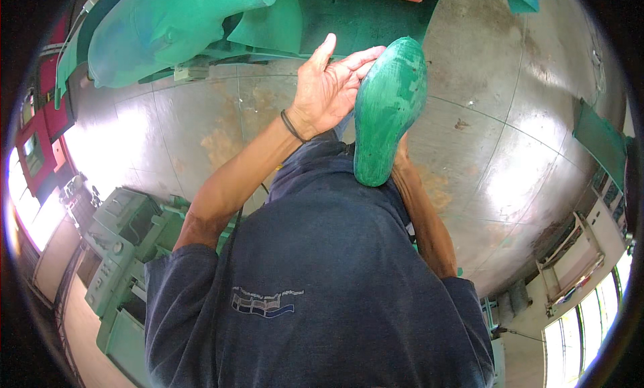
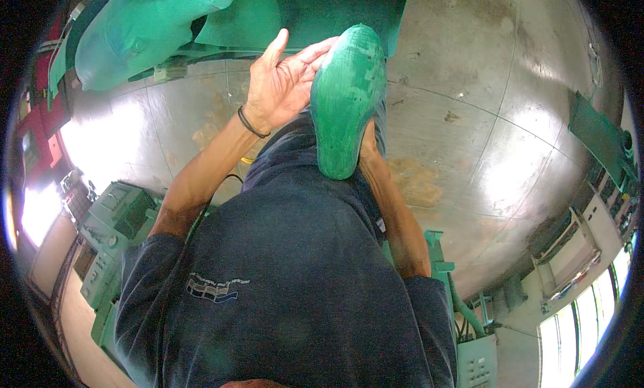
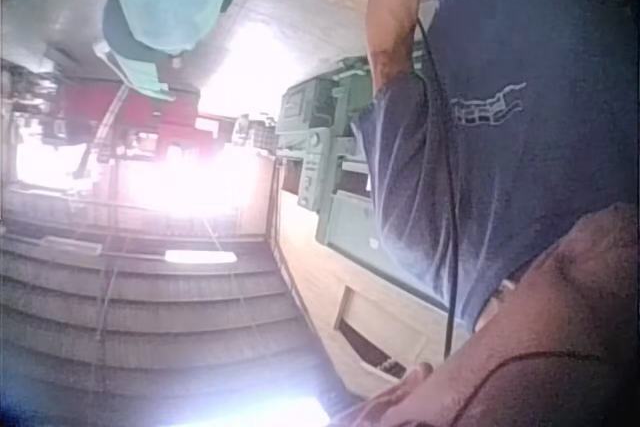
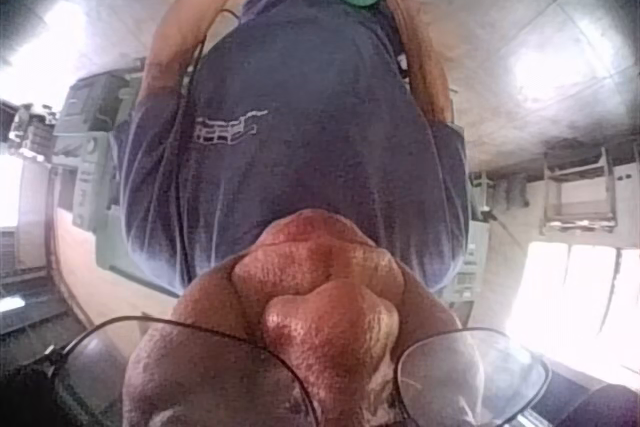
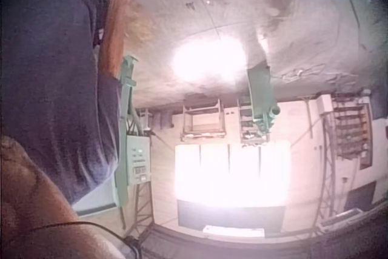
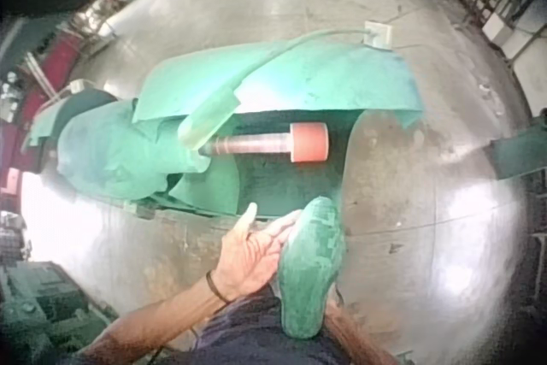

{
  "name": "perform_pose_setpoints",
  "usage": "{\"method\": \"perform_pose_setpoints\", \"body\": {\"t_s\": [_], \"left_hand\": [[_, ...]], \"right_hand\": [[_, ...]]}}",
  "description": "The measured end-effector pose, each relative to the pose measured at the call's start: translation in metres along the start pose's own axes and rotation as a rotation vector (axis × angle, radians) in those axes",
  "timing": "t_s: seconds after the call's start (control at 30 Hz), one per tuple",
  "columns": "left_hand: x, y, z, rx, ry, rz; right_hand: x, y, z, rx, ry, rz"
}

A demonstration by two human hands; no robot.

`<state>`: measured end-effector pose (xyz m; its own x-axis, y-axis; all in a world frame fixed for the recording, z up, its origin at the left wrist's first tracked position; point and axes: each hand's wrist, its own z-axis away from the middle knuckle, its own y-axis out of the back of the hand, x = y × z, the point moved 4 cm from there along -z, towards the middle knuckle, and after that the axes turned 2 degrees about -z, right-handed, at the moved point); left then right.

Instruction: The person shapes a shoe last by pressing its various sides and edges against a rotating sanding drum, turning it and touching its surfaces by hand.

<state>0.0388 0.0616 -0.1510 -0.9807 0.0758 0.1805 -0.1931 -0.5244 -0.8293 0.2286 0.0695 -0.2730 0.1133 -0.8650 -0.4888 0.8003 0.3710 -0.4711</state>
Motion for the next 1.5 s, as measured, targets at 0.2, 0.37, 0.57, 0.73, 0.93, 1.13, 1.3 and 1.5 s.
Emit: {"method": "perform_pose_setpoints", "body": {"t_s": [0.2,0.37,0.57,0.73,0.93,1.13,1.3,1.5], "left_hand": [[0.0,-0.001,0.002,0.013,-0.006,-0.018],[-0.006,0.002,-0.004,-0.063,-0.07,-0.164],[-0.032,-0.003,-0.02,-0.207,0.009,-0.3],[-0.051,-0.027,-0.036,0.176,-0.15,-0.18],[-0.029,-0.069,-0.061,0.048,-0.308,-0.259],[0.001,-0.069,-0.07,0.081,-0.344,-0.451],[0.004,-0.061,-0.075,0.181,-0.315,-0.439],[0.008,-0.065,-0.086,0.125,-0.328,-0.442]], "right_hand": [[0.011,0.005,-0.008,0.016,-0.003,-0.064],[0.004,0.01,0.003,-0.121,-0.209,-0.285],[-0.099,-0.007,0.048,-0.426,-0.48,-0.02],[-0.207,-0.028,0.074,-0.329,0.192,1.058],[-0.276,-0.049,0.059,-0.055,0.448,1.493],[-0.306,-0.051,0.024,-0.257,0.593,1.581],[-0.307,-0.051,0.004,-0.307,0.5,1.612],[-0.303,-0.037,-0.008,-0.281,0.445,1.566]]}}
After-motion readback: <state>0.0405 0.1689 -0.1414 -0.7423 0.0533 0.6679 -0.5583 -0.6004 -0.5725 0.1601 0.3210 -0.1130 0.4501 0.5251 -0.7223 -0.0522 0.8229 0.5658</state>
